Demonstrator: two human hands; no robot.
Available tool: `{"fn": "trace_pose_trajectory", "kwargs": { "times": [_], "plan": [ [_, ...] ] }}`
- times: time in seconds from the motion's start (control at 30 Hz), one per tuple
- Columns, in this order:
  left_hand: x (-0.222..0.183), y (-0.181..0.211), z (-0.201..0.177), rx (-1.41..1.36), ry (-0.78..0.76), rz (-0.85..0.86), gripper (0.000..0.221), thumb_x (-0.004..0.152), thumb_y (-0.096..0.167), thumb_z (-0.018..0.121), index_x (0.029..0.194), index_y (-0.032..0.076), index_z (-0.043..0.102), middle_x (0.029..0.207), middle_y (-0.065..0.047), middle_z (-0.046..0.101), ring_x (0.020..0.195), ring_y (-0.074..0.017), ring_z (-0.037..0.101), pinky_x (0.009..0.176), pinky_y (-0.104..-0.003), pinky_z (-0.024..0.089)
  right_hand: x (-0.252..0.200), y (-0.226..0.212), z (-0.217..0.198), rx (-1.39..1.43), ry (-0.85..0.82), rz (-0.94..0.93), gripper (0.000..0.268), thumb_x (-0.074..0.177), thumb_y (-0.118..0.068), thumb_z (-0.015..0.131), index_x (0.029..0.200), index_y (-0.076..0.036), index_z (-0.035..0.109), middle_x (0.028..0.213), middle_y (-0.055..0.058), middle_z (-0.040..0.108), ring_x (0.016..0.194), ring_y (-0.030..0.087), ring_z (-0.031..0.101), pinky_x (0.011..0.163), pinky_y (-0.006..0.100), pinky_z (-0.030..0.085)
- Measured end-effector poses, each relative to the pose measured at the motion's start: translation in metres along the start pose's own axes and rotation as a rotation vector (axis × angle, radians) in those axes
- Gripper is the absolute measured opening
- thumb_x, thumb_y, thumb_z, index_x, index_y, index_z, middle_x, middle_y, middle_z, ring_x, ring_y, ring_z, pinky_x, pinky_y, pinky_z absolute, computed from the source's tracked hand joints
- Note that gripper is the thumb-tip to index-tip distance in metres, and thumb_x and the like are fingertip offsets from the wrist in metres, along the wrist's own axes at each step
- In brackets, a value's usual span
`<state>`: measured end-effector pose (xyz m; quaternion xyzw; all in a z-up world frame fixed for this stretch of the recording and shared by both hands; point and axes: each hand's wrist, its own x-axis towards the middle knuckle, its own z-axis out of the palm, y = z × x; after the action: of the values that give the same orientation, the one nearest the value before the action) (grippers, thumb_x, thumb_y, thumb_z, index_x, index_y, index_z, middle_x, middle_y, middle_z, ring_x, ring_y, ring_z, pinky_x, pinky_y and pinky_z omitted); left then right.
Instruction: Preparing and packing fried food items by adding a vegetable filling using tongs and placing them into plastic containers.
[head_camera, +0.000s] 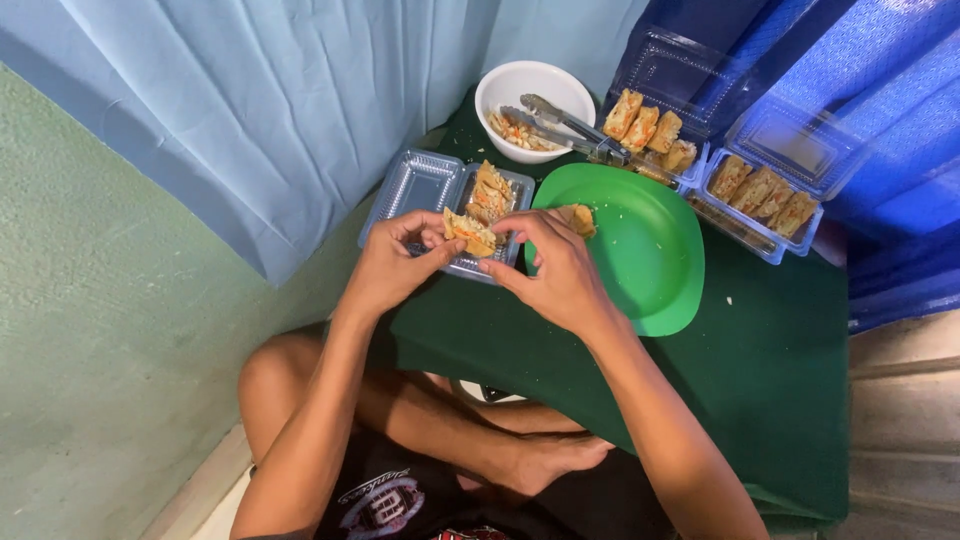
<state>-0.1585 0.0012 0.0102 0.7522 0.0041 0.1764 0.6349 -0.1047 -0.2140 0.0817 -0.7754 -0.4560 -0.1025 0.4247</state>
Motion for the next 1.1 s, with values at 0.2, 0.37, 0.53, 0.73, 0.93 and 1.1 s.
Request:
{"fn": "trace_pose_trajectory", "kwargs": {
  "times": [0.2,0.37,0.53,0.73,0.93,1.1],
  "plan": [
    [-0.001,0.003,-0.002,0.011,-0.044,-0.029,0.029,0.080,0.013,0.089,0.105,0.003,0.078,0.075,-0.007,0.073,0.079,-0.0134,0.058,0.079,-0.032,0.051,-0.007,0.018,0.007,-0.018,0.004,0.008,0.032,0.083,-0.014,0.085,0.111,-0.009,0.070,0.098,0.009,0.075,0.085,0.027,0.068,0.063,0.034,0.055],
    [-0.002,0.016,-0.005,0.121,-0.074,-0.012,0.028,0.079,0.016,0.089,0.101,0.005,0.078,0.078,-0.010,0.071,0.083,-0.0190,0.061,0.078,-0.035,0.052,-0.009,0.023,0.008,-0.055,-0.016,0.013,0.031,0.083,-0.015,0.085,0.111,-0.012,0.071,0.098,0.006,0.076,0.086,0.026,0.068,0.069,0.037,0.056],
    [0.001,0.017,-0.010,0.298,-0.093,0.045,0.028,0.075,0.021,0.092,0.095,0.006,0.078,0.085,-0.014,0.071,0.088,-0.0310,0.063,0.079,-0.040,0.051,-0.006,0.015,0.006,-0.123,-0.073,0.056,0.031,0.081,-0.013,0.084,0.109,-0.013,0.070,0.095,0.007,0.075,0.086,0.030,0.068,0.070,0.043,0.056],
    [0.004,0.006,-0.011,0.474,-0.112,0.050,0.032,0.076,0.027,0.090,0.098,0.007,0.079,0.086,-0.009,0.064,0.091,-0.0301,0.059,0.085,-0.044,0.047,-0.003,0.014,0.006,-0.198,-0.101,0.087,0.031,0.081,-0.014,0.083,0.108,-0.013,0.068,0.094,0.007,0.074,0.086,0.031,0.068,0.070,0.047,0.057],
    [0.004,0.009,-0.011,0.491,-0.131,0.044,0.031,0.077,0.025,0.089,0.099,0.005,0.079,0.080,-0.009,0.062,0.089,-0.0306,0.061,0.083,-0.042,0.048,-0.003,0.014,0.003,-0.220,-0.161,0.166,0.033,0.081,-0.019,0.084,0.110,-0.014,0.068,0.096,0.006,0.074,0.089,0.030,0.068,0.074,0.047,0.056],
    [0.003,0.020,-0.015,0.449,-0.132,0.010,0.035,0.077,0.023,0.090,0.102,0.001,0.079,0.079,-0.011,0.062,0.089,-0.0311,0.062,0.083,-0.041,0.050,-0.004,0.010,-0.001,-0.219,-0.189,0.180,0.031,0.085,-0.020,0.082,0.110,-0.012,0.066,0.098,0.011,0.074,0.091,0.034,0.067,0.074,0.050,0.056]
  ]
}}
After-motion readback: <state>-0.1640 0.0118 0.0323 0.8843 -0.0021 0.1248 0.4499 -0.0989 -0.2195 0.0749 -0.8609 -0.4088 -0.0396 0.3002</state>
